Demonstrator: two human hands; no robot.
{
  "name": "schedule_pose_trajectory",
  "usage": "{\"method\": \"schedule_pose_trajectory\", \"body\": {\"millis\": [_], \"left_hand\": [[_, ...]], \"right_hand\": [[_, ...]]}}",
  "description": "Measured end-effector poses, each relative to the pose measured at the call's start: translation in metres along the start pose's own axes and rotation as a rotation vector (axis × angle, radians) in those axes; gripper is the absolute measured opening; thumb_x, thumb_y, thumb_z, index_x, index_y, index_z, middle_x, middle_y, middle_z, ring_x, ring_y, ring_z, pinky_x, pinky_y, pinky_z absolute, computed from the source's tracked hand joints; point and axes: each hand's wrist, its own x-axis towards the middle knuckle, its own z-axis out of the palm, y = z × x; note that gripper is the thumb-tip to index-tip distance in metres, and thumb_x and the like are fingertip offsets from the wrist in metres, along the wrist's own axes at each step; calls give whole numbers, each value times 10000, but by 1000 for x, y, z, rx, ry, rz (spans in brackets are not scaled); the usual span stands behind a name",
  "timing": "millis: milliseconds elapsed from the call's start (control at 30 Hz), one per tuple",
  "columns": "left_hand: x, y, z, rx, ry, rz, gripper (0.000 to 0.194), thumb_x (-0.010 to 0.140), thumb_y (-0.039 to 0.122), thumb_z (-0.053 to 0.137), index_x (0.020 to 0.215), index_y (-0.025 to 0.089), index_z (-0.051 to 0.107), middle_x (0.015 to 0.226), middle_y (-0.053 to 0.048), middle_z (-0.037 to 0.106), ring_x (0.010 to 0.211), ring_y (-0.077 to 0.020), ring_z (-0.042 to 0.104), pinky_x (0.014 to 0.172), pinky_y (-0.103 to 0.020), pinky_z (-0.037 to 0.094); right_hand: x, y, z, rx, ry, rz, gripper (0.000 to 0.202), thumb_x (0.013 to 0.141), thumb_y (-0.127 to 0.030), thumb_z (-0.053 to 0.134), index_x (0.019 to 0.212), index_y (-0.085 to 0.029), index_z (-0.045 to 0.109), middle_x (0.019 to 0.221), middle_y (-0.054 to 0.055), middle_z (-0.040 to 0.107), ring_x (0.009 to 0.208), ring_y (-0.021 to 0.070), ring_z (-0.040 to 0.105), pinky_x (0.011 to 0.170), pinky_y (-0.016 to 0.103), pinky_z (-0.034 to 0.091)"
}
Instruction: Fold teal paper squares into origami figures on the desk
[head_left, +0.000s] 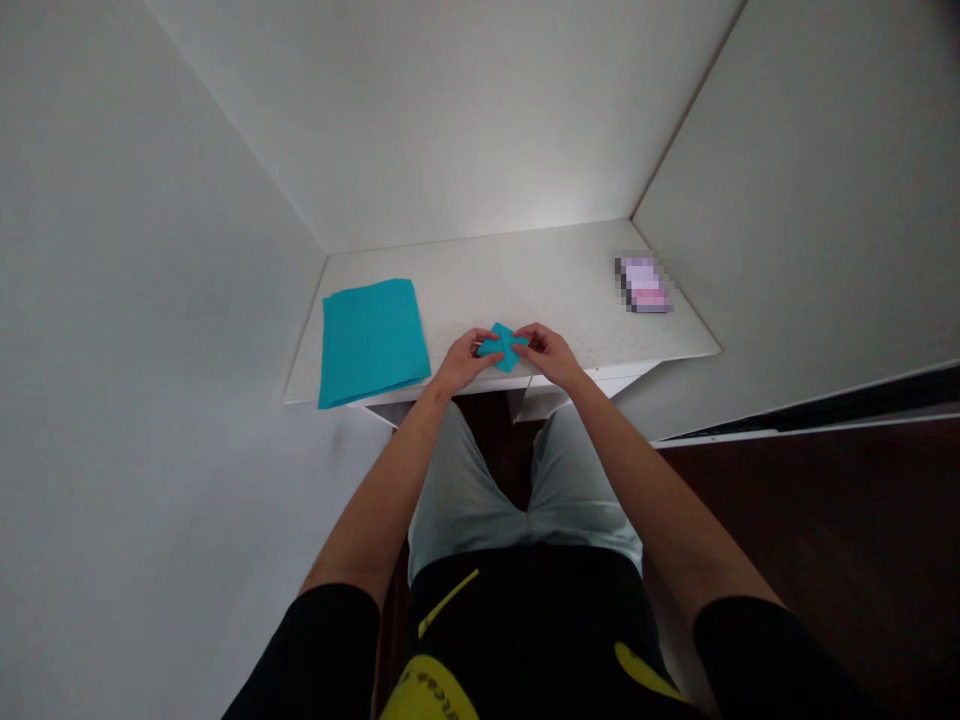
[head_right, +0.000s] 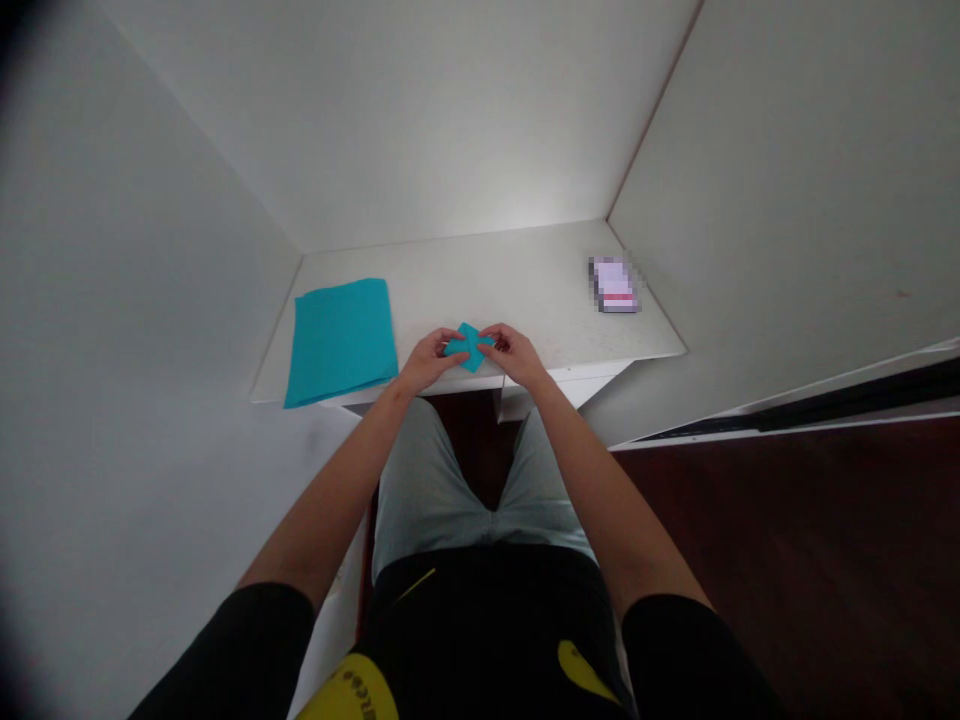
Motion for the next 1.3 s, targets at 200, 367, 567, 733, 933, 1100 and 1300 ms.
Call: {"method": "schedule_pose_trajectory", "body": {"millis": [200, 367, 567, 733, 933, 1100, 1300], "left_hand": [[-5, 0, 3, 6, 78, 26, 777, 682, 353, 970, 1369, 211, 635, 1065, -46, 755, 812, -154, 689, 759, -284, 562], [1, 0, 5, -4, 109, 19, 464, 891, 541, 799, 1189, 188, 752, 1029, -66, 791, 873, -185, 706, 820, -320, 590], [3, 3, 4, 28, 133, -22, 435, 897, 603, 762, 988, 180, 805, 899, -50, 783, 861, -210, 692, 791, -337, 599], [4, 8, 5, -11, 174, -76, 422, 892, 579, 775, 1036, 185, 826, 991, -60, 807, 930, -220, 706, 814, -342, 611], [6, 13, 10, -46, 238, -161, 398, 905, 535, 792, 1078, 181, 841, 1076, -82, 826, 1015, -241, 729, 834, -342, 620], [7, 14, 11, -87, 281, -167, 373, 899, 518, 810, 1064, 186, 851, 1078, -88, 828, 1002, -244, 739, 804, -332, 625], [7, 10, 7, -184, 323, -130, 429, 862, 565, 842, 1055, 182, 838, 1088, -89, 819, 996, -230, 737, 829, -344, 636]], "right_hand": [[4, 3, -1, 12, 4, -6, 610, 800, -623, 793, 1279, -256, 705, 790, -37, 637, 673, 163, 542, 666, 313, 486], [5, 3, 0, -56, -7, 11, 520, 820, -658, 763, 1142, -250, 757, 843, 1, 713, 714, 184, 583, 694, 328, 508], [5, -6, 3, -200, -26, 27, 480, 939, -705, 628, 898, -248, 766, 800, 2, 716, 733, 192, 601, 710, 321, 480], [7, -10, 1, -116, -33, -25, 506, 952, -717, 604, 884, -244, 768, 835, 14, 734, 828, 221, 645, 824, 353, 506], [11, -10, 1, -51, 13, -2, 548, 909, -762, 637, 851, -234, 772, 855, 32, 754, 865, 238, 659, 877, 372, 530], [12, -10, 1, -12, 76, 19, 569, 874, -792, 672, 846, -233, 776, 822, 24, 737, 843, 231, 648, 835, 366, 546], [13, -4, -1, 79, 174, 33, 574, 860, -811, 697, 861, -242, 767, 771, 16, 701, 772, 213, 640, 763, 361, 564]]}}
